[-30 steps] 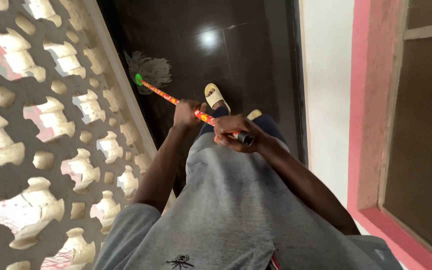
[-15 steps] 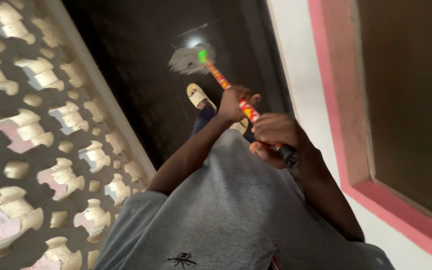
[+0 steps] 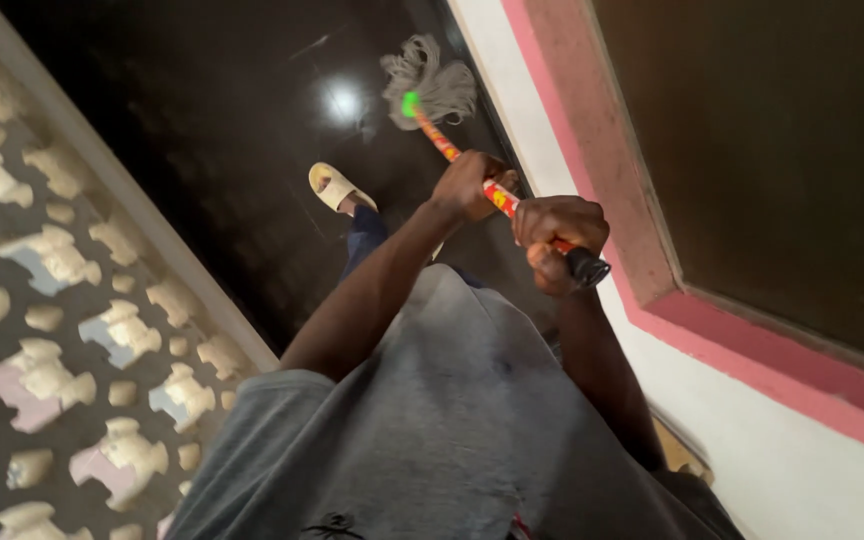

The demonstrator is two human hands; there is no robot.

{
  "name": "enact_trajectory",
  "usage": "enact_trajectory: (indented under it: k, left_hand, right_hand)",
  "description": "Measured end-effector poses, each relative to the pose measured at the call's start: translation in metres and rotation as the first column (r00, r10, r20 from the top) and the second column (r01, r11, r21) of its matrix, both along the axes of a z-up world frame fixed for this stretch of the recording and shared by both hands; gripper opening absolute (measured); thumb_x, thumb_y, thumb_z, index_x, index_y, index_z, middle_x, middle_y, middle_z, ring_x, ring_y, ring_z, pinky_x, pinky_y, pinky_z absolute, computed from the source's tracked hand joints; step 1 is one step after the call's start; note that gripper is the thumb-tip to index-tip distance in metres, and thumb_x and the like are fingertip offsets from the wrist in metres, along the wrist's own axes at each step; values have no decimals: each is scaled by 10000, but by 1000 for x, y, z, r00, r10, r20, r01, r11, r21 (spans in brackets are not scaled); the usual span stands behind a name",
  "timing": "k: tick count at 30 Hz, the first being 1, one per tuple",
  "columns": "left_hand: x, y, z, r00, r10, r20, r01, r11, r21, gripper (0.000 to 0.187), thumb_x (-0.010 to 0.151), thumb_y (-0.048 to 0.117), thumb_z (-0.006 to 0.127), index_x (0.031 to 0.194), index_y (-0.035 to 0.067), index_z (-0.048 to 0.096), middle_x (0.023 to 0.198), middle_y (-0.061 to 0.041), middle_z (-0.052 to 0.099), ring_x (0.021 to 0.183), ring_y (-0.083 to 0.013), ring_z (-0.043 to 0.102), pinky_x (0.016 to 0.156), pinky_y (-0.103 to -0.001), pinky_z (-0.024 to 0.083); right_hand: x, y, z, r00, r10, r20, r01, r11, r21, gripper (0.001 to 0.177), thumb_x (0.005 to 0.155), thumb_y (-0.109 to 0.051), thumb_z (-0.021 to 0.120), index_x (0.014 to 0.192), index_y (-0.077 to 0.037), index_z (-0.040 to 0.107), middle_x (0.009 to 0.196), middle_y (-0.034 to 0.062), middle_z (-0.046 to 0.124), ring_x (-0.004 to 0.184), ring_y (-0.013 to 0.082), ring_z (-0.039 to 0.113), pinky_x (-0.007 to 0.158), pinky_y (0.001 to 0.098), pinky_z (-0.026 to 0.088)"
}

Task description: Mopping a dark tiled floor in a hallway using a mop.

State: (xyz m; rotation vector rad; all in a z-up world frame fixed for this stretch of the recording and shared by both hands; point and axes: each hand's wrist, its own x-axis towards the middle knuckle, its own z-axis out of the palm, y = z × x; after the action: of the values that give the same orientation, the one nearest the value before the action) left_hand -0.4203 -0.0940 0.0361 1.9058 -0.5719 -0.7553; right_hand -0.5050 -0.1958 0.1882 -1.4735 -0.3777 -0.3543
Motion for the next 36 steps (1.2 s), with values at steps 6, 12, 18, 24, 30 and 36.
enact_trajectory:
  k: [6,12,18,24,30,36]
  left_hand:
    - [-42,78,-76,995,99,-8,-97,986,137,315,841,314,747,1014,54,788,969,-155,765,941,-300,718,818,-406,546]
    - [-89,204,-97,978,207,26,-202,906,372,227,928,276,728,888,53,724,875,-189,724,824,-370,692,755,-447,543]
    - [-147,264,-199,932,261,253,-349,836,423,187,720,205,778,746,51,675,828,-194,687,831,-410,658,733,-499,516]
    - [-150,249,-196,904,294,311,-404,828,389,193,732,190,771,702,61,630,839,-177,676,863,-417,643,752,-508,504]
    - [-115,183,-108,941,302,155,-333,907,257,250,856,245,754,820,30,632,785,-183,651,733,-398,650,647,-479,489]
    - [-102,83,-76,977,159,142,-146,984,-100,269,846,265,762,844,12,671,900,-202,680,766,-350,668,703,-423,522]
  right_hand:
    - [-23,12,-76,977,213,-32,-207,968,139,227,937,-168,608,755,-71,515,646,44,522,529,175,504,537,323,435]
    - [-36,78,-101,884,450,-126,-467,862,-196,140,884,-96,716,905,-61,582,963,123,689,856,219,676,751,336,543]
    - [-47,107,-128,731,593,-339,-633,774,-11,184,911,-34,722,810,-66,571,838,44,701,894,195,741,880,371,616]
    - [-59,94,-146,783,567,-255,-581,813,24,138,914,-61,760,916,15,645,911,107,736,1003,271,743,918,388,609]
    - [-40,61,-52,861,448,-240,-495,847,-192,204,971,-35,695,798,-15,588,861,106,719,857,237,751,844,407,590]
    - [-60,27,32,993,102,-62,-114,962,-247,242,950,-64,612,743,12,511,709,105,567,631,243,591,633,344,504]
